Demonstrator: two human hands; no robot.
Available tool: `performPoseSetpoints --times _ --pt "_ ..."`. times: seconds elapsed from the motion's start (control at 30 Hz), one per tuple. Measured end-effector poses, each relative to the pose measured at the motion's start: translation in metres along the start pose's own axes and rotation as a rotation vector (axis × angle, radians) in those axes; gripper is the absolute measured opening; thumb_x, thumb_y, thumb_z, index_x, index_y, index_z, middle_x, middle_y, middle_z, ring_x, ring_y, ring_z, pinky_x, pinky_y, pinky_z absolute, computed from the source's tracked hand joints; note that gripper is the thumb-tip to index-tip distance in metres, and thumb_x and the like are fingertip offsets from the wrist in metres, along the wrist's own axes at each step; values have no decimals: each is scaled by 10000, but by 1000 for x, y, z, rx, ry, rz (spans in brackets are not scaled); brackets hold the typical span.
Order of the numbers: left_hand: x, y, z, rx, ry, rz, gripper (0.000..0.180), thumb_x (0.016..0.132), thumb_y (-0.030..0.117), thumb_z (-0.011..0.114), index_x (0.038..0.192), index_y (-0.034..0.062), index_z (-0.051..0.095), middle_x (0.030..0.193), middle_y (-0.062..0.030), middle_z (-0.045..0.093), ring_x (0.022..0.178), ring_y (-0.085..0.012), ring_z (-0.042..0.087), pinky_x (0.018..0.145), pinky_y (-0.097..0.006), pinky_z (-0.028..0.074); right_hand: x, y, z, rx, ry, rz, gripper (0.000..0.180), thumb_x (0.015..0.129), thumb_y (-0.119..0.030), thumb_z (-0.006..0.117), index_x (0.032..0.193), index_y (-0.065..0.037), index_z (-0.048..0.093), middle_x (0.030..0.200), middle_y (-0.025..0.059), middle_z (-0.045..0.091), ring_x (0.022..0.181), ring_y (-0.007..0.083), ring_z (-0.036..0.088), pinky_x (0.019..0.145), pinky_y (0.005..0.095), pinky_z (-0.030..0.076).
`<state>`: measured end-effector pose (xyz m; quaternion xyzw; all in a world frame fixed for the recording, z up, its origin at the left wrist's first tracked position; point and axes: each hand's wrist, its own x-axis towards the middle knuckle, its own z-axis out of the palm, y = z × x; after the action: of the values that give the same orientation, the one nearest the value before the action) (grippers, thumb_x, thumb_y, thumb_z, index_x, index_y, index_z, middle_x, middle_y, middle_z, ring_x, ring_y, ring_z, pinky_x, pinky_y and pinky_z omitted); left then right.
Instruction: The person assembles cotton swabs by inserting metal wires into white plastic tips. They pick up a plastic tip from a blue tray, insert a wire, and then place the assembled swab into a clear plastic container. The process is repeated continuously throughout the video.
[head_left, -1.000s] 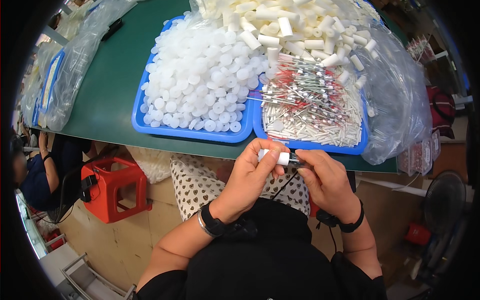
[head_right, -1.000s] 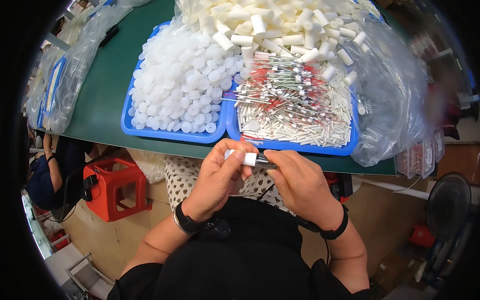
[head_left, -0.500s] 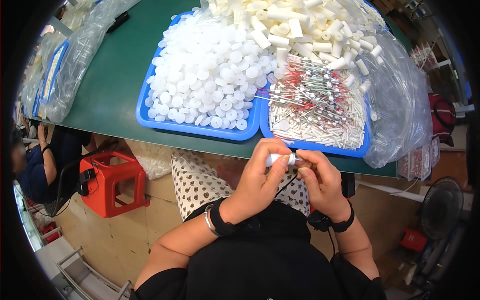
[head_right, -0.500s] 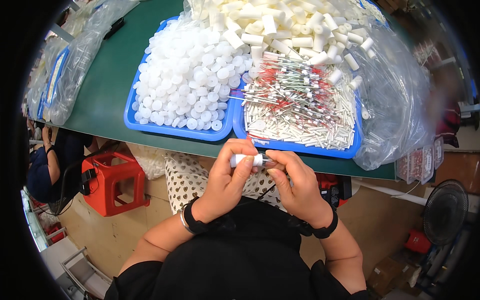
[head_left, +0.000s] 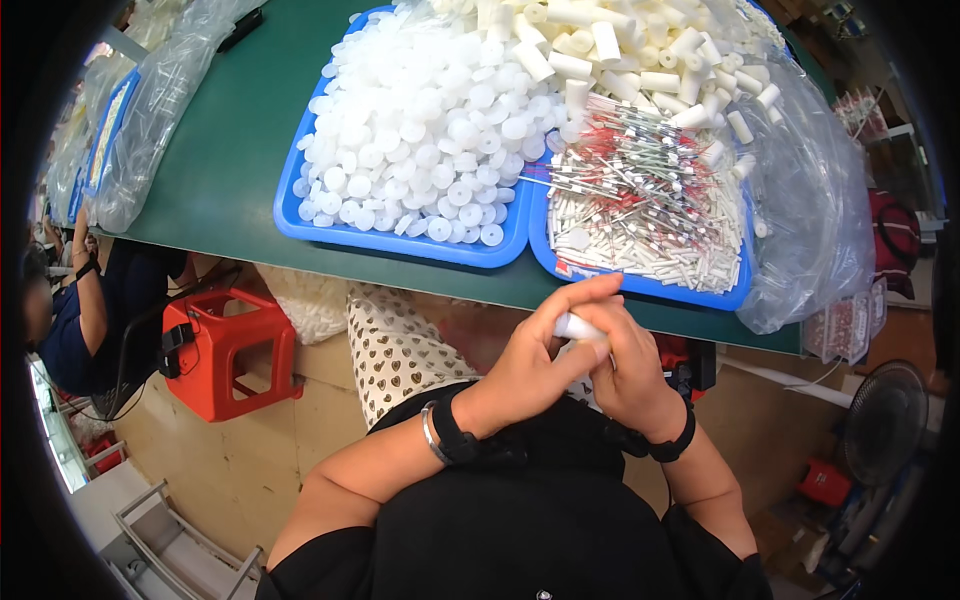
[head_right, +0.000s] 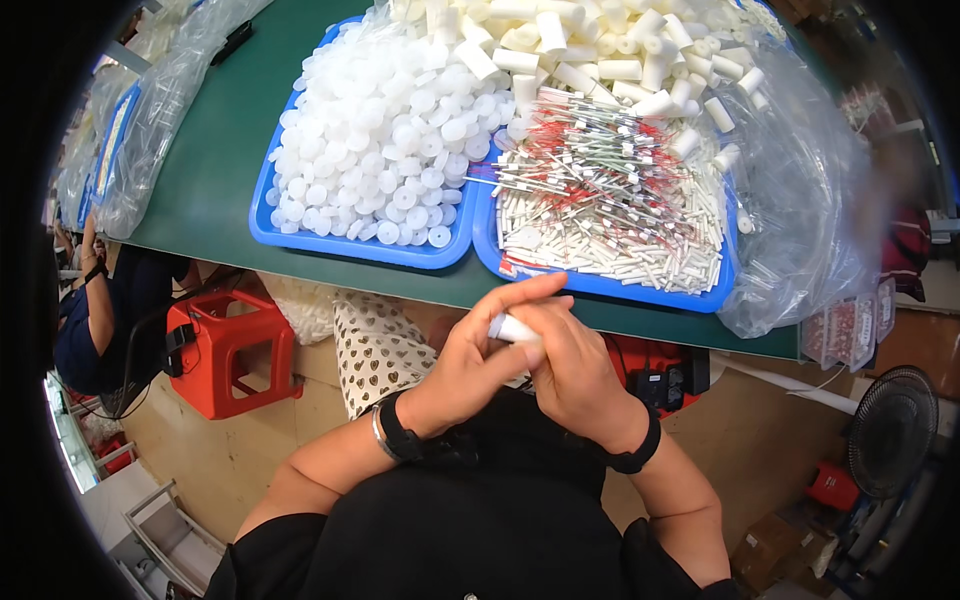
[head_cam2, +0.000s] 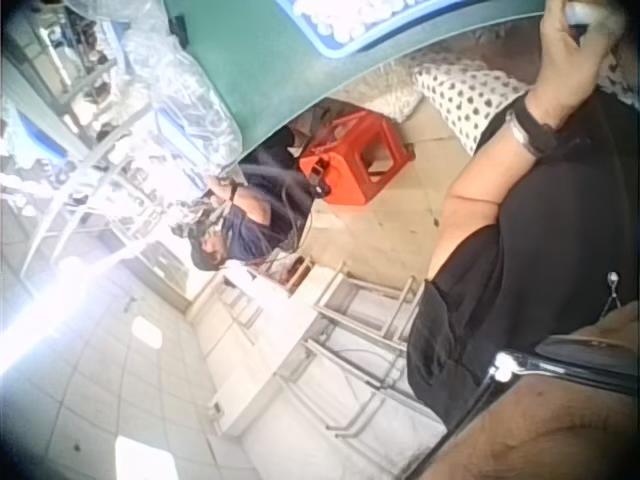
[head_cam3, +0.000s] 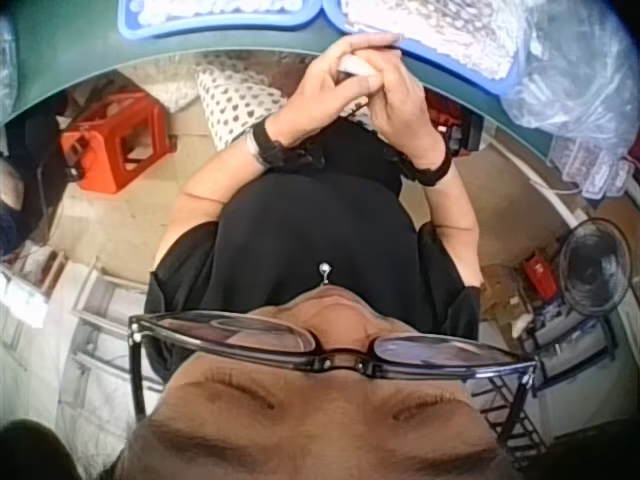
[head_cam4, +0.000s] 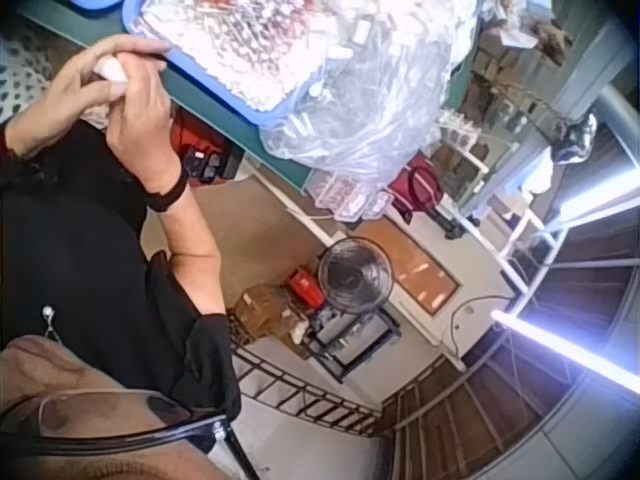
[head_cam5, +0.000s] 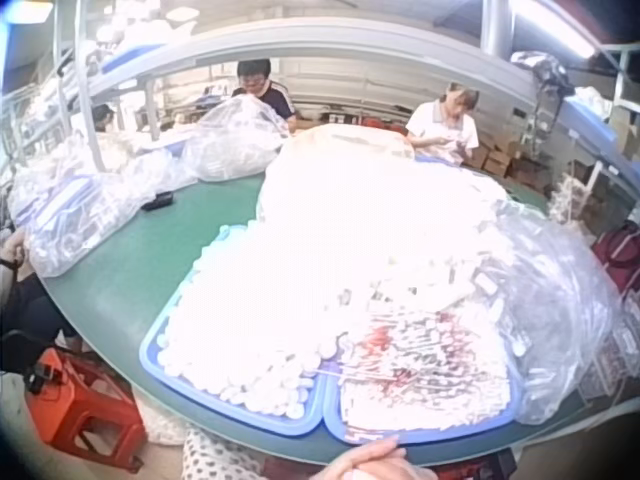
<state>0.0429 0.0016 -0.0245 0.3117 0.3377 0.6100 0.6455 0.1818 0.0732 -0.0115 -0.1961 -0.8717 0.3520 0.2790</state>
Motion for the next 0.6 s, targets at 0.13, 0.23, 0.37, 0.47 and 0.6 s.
performPoseSetpoints --times 0.13,0.23,0.37,0.47,0.6 --pt "1 -1 -2 -404 56 -83 597 996 319 394 1479 -19 296 1493 -148 382 1341 -216 420 1115 -360 329 7 7 0 -124 32 -67 359 868 -87 679 1167 -2 501 995 169 609 816 338 626 672 389 520" --pt "3 2 -5 -515 35 -140 607 993 321 424 1478 -19 295 1506 -145 367 1332 -209 428 1105 -357 341 10 10 -7 -247 12 -147 311 868 -129 686 1112 -4 540 940 152 619 771 317 626 636 384 512" --pt "-3 -4 -6 -642 -9 -201 561 1013 321 423 1466 3 329 1473 -135 396 1329 -212 427 1112 -371 339 14 6 -7 -313 -19 -185 255 869 -164 680 1044 -8 580 874 140 629 710 306 622 593 373 494" --pt "-6 -7 -4 -726 10 -159 522 1028 338 432 1446 29 380 1434 -109 431 1315 -198 423 1107 -364 345 12 1 1 -312 -8 -142 254 868 -170 679 1039 -8 584 853 137 625 692 305 620 582 372 491" --pt "-3 -2 -4 -713 68 -116 529 1045 398 370 1450 58 362 1496 -77 363 1370 -227 362 1130 -407 322 16 -5 15 -288 27 22 285 860 -152 687 1069 1 567 828 130 611 676 312 619 585 379 501"
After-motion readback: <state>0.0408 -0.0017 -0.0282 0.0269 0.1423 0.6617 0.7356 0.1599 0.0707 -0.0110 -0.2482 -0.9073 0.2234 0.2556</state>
